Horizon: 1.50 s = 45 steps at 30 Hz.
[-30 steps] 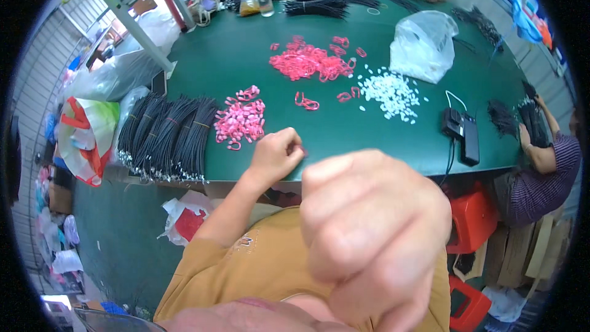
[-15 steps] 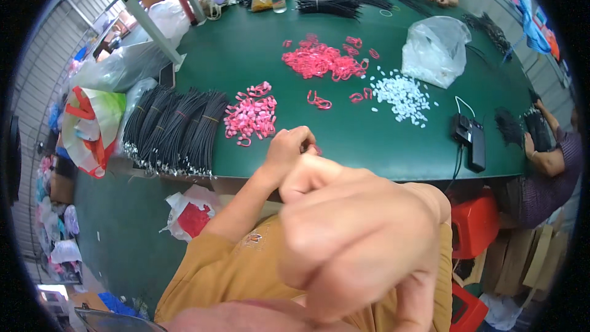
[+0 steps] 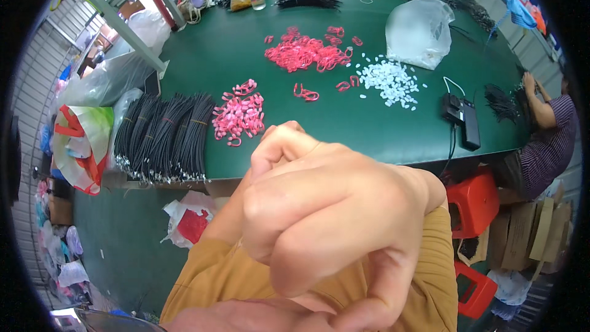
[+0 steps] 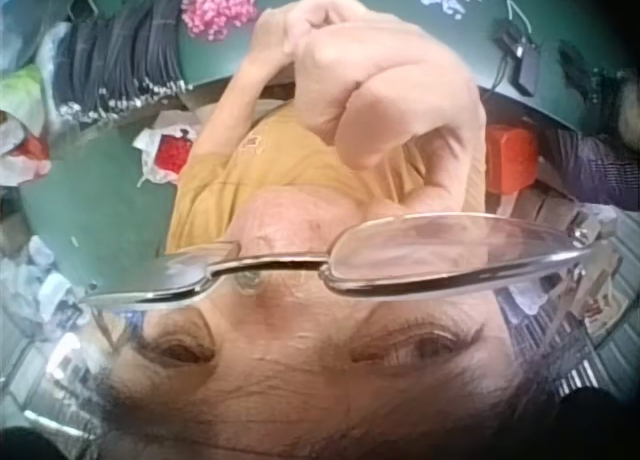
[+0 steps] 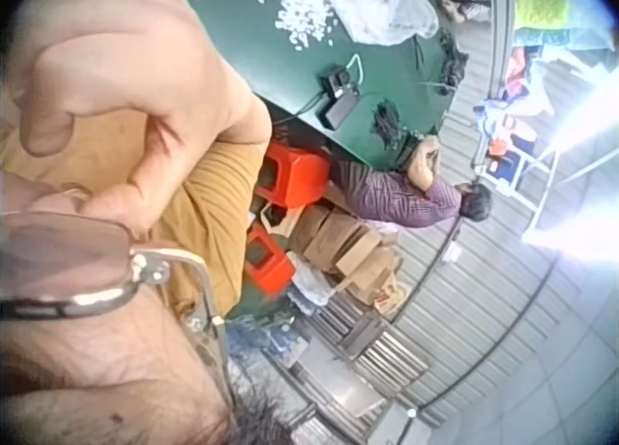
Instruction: The person assembles plastic clips by taking pink plastic clips and white caps from the table, fitting the white caps onto the clips by hand, and placing the finished clips into a pile on the table.
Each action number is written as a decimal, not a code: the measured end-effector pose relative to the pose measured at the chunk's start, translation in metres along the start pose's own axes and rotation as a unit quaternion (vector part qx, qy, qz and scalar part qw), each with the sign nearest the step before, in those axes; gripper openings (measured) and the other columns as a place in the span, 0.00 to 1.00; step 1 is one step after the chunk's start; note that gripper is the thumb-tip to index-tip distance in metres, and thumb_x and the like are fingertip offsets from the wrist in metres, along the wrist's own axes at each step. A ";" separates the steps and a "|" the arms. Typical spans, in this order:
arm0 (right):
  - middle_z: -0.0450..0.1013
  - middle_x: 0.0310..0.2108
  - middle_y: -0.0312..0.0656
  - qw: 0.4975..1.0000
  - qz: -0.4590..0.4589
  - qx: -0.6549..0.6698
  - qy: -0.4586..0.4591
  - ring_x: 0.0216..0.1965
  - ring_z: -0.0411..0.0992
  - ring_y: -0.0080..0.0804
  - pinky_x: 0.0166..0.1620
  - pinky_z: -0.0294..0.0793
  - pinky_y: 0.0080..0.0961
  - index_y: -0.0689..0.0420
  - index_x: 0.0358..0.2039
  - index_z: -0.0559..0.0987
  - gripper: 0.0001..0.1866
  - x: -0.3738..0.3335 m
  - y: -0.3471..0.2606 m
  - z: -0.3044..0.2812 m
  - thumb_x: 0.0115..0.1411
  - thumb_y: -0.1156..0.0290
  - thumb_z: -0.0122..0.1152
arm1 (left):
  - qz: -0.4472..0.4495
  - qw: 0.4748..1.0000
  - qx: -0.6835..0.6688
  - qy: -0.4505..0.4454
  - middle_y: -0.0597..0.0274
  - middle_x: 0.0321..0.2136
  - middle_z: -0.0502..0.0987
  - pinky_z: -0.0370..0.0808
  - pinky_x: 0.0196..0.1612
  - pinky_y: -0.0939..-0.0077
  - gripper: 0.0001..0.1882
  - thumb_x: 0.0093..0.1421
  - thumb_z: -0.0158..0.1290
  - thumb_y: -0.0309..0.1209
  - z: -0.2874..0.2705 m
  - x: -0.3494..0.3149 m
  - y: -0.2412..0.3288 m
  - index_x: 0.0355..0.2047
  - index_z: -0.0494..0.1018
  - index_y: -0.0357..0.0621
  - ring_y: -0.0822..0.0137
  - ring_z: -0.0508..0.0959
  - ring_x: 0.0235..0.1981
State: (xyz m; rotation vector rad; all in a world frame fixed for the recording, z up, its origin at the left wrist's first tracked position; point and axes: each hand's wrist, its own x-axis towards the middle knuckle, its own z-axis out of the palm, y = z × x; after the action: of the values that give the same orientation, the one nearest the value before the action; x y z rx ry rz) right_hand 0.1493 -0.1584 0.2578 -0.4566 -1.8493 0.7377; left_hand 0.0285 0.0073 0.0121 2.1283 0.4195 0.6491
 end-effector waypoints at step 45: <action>0.80 0.40 0.36 0.779 0.188 -0.587 0.111 0.43 0.81 0.34 0.50 0.73 0.36 0.54 0.53 0.82 0.17 -0.155 0.196 0.019 0.65 0.67 0.72 | -0.125 0.934 -0.331 0.046 0.69 0.33 0.80 0.78 0.37 0.82 0.09 0.70 0.63 0.22 -0.003 0.005 -0.028 0.37 0.72 0.43 0.79 0.81 0.33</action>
State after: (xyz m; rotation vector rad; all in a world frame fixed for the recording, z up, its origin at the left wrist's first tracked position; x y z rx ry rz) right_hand 0.1857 -0.1141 0.0140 -1.6661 -1.8089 -0.3575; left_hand 0.0290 0.0276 -0.0076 1.3821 0.4381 0.6316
